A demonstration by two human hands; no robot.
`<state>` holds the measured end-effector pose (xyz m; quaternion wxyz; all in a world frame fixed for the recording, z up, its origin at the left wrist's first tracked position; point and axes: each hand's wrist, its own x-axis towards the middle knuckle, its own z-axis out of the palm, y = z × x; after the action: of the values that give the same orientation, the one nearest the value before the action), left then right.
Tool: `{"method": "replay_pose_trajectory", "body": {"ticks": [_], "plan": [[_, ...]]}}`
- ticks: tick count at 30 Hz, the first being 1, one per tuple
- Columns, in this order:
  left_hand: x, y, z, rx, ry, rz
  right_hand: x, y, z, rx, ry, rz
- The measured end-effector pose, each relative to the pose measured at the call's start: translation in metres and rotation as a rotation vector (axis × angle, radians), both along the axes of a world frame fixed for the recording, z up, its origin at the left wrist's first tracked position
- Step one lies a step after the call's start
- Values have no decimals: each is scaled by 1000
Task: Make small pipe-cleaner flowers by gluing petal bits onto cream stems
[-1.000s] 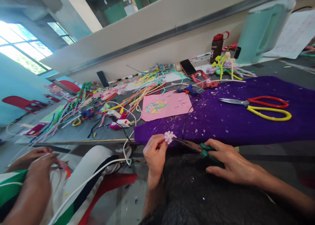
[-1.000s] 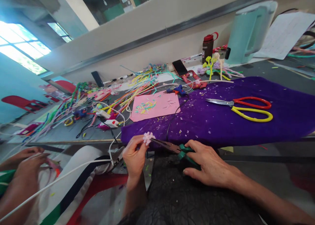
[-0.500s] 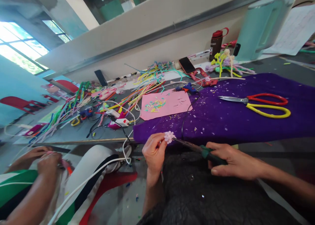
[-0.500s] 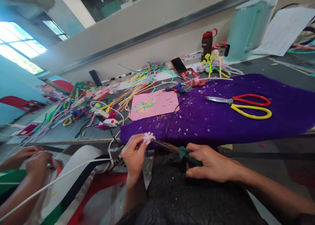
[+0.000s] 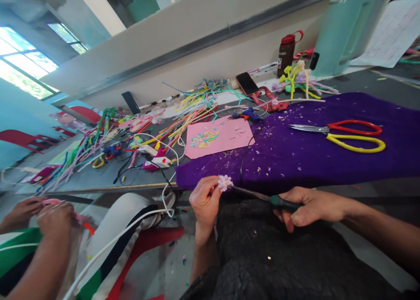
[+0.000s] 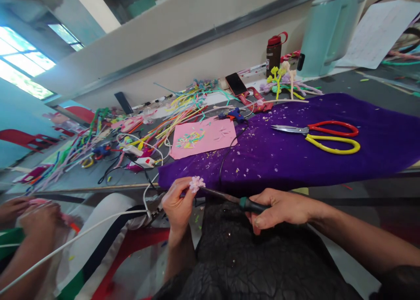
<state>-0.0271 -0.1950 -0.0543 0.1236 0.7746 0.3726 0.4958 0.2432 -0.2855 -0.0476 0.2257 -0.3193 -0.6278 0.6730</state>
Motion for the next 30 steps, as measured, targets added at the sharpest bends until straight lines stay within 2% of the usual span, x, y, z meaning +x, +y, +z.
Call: {"method": "replay_pose_trajectory", "body": {"ticks": [2,4,9,15,22,30], "plan": [[0,0,0,-9,-5,-5,-1,0,0,-60,27,3],[0,0,-1,-20,-14,-1,-3,1,1,-38,30,-2],[-2,2,-6,-124,-35,37,-6,-2,12,214,-106,-68],[-2,3,-9,-282,-117,48,-12,-12,17,391,-242,-138],[-1,0,-7,-227,-130,54,-17,-14,16,454,-345,-190],[-2,0,-7,-120,-34,57,-18,-13,15,477,-366,-212]]}}
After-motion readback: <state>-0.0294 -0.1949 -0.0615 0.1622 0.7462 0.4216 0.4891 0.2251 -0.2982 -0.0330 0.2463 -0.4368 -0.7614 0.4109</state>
